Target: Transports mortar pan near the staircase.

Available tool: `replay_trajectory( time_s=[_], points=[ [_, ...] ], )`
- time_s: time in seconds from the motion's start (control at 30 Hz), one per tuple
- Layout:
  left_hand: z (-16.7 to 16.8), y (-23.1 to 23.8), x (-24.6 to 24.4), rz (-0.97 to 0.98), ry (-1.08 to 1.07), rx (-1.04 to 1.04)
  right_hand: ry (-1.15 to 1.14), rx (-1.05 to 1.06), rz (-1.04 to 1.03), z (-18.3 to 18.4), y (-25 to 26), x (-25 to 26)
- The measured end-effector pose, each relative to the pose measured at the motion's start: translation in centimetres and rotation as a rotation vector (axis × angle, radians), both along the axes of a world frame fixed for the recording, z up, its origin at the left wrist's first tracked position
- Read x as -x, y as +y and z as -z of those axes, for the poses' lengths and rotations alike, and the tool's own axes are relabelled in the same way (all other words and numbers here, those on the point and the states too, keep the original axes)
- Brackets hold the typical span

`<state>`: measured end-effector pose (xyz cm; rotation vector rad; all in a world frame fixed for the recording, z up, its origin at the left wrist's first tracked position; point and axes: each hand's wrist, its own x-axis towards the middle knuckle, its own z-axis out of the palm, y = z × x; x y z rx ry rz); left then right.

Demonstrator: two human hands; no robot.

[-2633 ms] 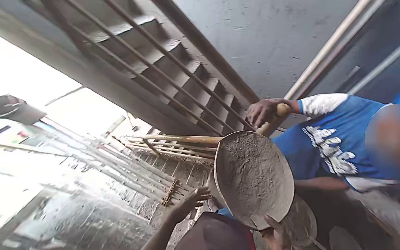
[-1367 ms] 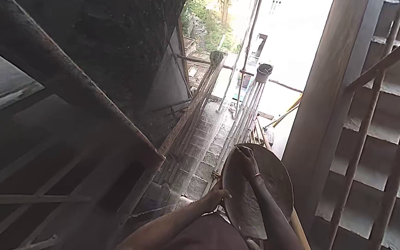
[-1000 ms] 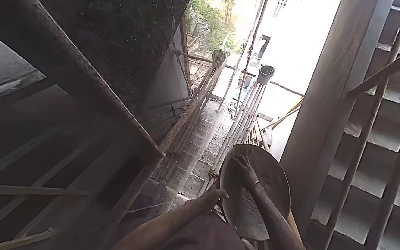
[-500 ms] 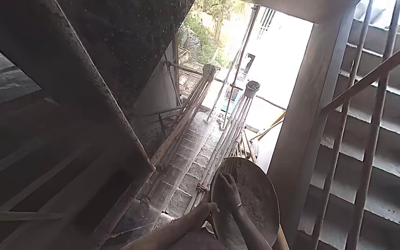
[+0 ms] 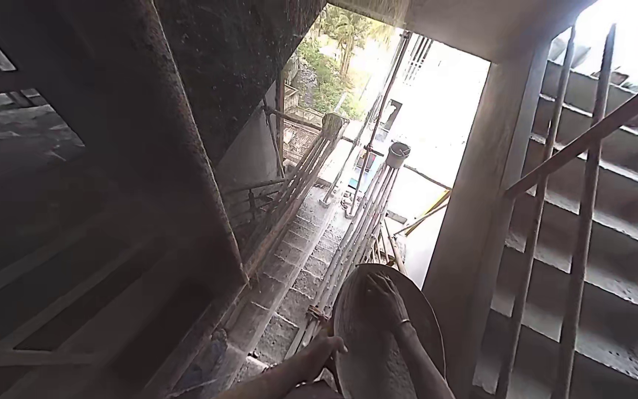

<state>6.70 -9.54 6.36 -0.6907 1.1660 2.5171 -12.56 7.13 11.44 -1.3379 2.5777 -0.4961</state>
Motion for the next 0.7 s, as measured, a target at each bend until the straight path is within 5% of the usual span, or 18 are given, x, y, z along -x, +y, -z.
replay_trajectory(
  time_s=[0.2,0.37,0.53,0.7],
  points=[
    [0.8,0.0,-0.1,-0.022,-0.026,0.011,-0.077,-0.142,0.161,4.7,-1.9,-0.7],
    [1.9,0.2,-0.2,-0.027,-0.042,0.027,-0.266,-0.331,0.085,2.7,-2.0,-1.2],
    [1.2,-0.2,0.2,0.014,-0.040,0.034,-0.071,-0.182,0.113,3.5,-1.1,-0.4],
    [1.1,-0.1,0.1,-0.059,-0.035,-0.008,-0.209,-0.286,0.101,2.8,-0.6,-3.0]
  ],
)
